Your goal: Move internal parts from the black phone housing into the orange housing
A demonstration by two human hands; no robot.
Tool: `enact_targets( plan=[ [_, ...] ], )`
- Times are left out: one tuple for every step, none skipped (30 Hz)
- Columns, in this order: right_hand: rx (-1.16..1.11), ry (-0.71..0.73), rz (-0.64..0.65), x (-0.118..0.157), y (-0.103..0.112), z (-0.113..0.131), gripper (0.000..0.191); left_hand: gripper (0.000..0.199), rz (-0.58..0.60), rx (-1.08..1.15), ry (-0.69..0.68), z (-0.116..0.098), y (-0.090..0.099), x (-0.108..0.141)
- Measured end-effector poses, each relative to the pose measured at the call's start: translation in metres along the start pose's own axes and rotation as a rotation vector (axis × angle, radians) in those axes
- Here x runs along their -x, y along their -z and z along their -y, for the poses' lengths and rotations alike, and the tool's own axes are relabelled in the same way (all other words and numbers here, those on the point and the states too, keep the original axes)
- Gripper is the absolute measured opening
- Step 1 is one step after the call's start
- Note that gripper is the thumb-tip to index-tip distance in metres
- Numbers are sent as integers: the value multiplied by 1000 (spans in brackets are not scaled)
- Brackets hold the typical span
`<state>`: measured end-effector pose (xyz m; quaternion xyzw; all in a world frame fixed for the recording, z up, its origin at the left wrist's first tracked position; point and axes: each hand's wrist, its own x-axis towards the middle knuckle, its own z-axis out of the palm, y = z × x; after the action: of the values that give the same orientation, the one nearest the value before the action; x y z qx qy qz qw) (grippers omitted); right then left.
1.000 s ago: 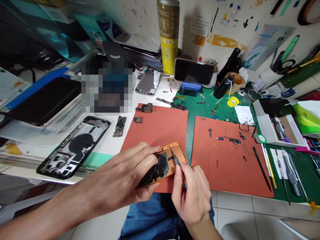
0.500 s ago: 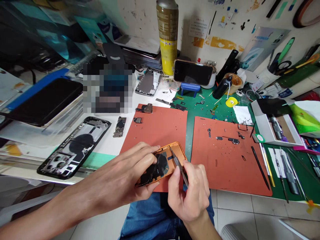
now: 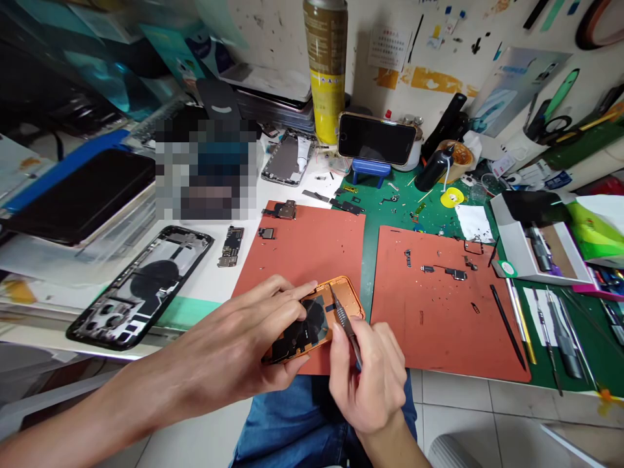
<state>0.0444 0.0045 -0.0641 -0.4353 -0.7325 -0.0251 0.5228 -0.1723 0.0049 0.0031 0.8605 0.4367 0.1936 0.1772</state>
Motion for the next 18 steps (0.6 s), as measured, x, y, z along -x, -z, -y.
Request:
enact_targets(
  plan=[
    [-28, 3, 4, 0, 0, 0, 40, 12, 4, 4, -3, 0, 0, 0],
    [-38, 7, 5, -1, 0, 0, 40, 12, 6, 5, -5, 0, 0, 0],
    [-26, 9, 4, -1, 0, 0, 39, 12, 7, 3, -9, 0, 0, -1],
    [3, 9, 4, -1, 0, 0, 39, 12, 9, 1, -10, 0, 1, -2],
    [37, 9, -1, -2, 0, 0, 38, 12, 10, 2, -8, 0, 1, -2],
    [63, 9, -6, -2, 0, 0, 38, 13, 10, 6, -4, 0, 2, -3],
    [72, 6, -10, -2, 0, 0, 38, 16, 12, 12, 1, -1, 3, -3],
    [59, 3, -7, -3, 0, 0, 39, 18, 11, 18, 4, -1, 3, -4],
    [33, 3, 2, -3, 0, 0, 39, 19, 12, 20, 6, -1, 4, -4],
    [9, 4, 13, -3, 0, 0, 40, 19, 13, 18, 5, -1, 4, -5],
    [-2, 4, 23, -2, 0, 0, 40, 18, 12, 11, 1, -1, 4, -5],
    [4, 4, 31, -2, 1, 0, 39, 16, 13, 3, -1, -2, 4, -5],
    [21, 4, 36, -1, 1, -1, 38, 14, 15, -4, -3, -2, 4, -5],
    [42, 3, 37, 0, 1, -1, 36, 13, 17, -6, -3, -2, 4, -4],
    [55, -1, 37, 1, 1, -1, 35, 14, 22, -3, 1, -2, 4, -4],
    [57, -7, 34, 1, 1, -1, 35, 16, 25, 3, 4, -2, 3, -4],
    [48, -12, 31, 1, 1, -1, 35, 18, 26, 7, 8, -2, 3, -4],
    [28, -12, 31, 1, 1, -1, 36, 19, 24, 10, 8, -2, 3, -5]
  ],
)
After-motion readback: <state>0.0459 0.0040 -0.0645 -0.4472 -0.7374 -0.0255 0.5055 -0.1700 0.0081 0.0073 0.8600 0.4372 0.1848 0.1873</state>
